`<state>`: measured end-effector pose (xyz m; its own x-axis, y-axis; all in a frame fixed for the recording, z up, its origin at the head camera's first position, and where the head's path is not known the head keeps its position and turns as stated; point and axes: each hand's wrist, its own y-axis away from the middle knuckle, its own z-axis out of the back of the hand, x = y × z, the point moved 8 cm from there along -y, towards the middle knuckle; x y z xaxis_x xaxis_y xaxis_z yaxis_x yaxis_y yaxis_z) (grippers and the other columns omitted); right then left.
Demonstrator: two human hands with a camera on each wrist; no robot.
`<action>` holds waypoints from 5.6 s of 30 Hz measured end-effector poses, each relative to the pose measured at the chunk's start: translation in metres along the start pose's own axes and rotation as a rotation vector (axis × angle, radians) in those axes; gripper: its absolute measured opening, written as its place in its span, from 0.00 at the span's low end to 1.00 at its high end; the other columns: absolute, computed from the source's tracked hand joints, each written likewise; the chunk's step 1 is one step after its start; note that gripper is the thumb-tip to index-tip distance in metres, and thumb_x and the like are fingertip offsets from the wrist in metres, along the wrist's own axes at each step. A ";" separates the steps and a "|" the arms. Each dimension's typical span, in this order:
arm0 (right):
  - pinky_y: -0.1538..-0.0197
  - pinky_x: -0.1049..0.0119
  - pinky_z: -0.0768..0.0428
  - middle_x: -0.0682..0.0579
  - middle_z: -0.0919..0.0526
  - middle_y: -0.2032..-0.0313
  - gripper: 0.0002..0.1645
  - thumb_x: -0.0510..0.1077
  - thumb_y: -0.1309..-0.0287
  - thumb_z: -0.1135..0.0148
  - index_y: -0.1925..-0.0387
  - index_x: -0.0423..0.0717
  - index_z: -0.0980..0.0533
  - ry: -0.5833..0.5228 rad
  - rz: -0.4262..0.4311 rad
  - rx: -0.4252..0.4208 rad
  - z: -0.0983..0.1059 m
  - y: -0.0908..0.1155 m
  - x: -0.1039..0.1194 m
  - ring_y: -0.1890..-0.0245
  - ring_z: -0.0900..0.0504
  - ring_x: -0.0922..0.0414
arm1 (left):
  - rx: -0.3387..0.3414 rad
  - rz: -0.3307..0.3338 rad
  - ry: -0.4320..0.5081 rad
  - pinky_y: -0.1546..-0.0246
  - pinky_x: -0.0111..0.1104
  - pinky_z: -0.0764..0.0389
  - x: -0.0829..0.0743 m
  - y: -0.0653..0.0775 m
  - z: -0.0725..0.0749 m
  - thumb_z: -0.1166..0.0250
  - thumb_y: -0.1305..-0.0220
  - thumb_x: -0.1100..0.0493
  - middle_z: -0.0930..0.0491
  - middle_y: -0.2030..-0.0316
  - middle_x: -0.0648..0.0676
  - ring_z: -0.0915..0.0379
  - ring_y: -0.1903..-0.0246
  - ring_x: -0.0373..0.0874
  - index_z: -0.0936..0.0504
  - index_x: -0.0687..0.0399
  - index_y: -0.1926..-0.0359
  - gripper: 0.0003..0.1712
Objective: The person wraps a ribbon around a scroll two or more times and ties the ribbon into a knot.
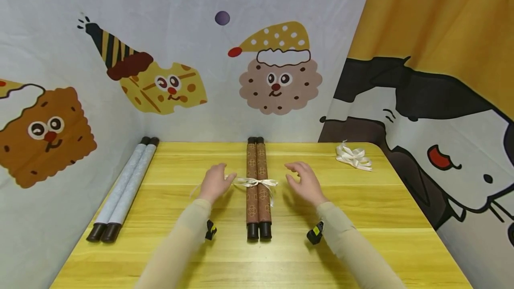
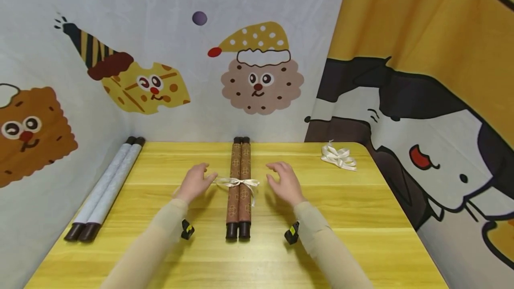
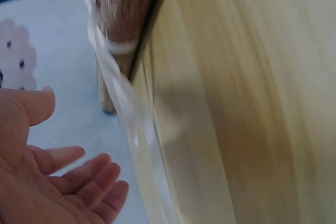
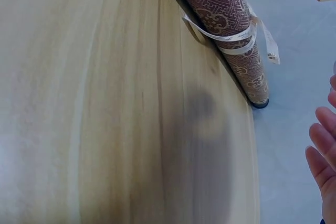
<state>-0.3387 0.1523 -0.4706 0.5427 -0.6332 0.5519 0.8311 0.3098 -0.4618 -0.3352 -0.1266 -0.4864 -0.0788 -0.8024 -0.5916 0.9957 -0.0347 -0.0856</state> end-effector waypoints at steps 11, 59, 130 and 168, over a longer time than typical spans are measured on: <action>0.44 0.49 0.26 0.44 0.20 0.49 0.24 0.40 0.39 0.34 0.42 0.40 0.24 0.038 -0.025 0.016 -0.007 0.009 -0.004 0.50 0.24 0.47 | 0.071 -0.022 -0.113 0.46 0.54 0.25 -0.047 0.012 -0.035 0.38 0.36 0.33 0.26 0.46 0.73 0.28 0.46 0.66 0.32 0.75 0.37 0.49; 0.65 0.62 0.27 0.62 0.29 0.80 0.12 0.37 0.41 0.37 0.78 0.51 0.26 0.103 -0.019 0.242 -0.050 0.022 0.007 0.75 0.29 0.61 | -0.199 -0.292 -0.222 0.65 0.41 0.21 -0.080 -0.006 -0.054 0.31 0.48 0.68 0.19 0.72 0.50 0.26 0.68 0.50 0.12 0.51 0.74 0.06; 0.48 0.51 0.22 0.45 0.14 0.60 0.09 0.41 0.33 0.39 0.57 0.41 0.16 0.194 -0.069 0.245 -0.056 -0.014 0.016 0.56 0.17 0.47 | 0.120 -0.225 -0.147 0.60 0.43 0.21 -0.031 -0.015 -0.042 0.30 0.38 0.60 0.16 0.70 0.52 0.22 0.68 0.48 0.13 0.57 0.66 0.04; 0.52 0.53 0.22 0.49 0.15 0.60 0.12 0.47 0.35 0.35 0.56 0.44 0.17 0.166 -0.089 0.099 -0.027 -0.001 0.010 0.58 0.19 0.51 | 0.104 0.091 -0.215 0.61 0.51 0.19 -0.070 -0.016 -0.057 0.36 0.41 0.30 0.24 0.51 0.71 0.27 0.50 0.65 0.23 0.73 0.49 0.46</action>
<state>-0.3374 0.1261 -0.4835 0.4457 -0.7668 0.4620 0.8873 0.3103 -0.3411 -0.3481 -0.0358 -0.4899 0.0119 -0.9129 -0.4079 0.9987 -0.0093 0.0498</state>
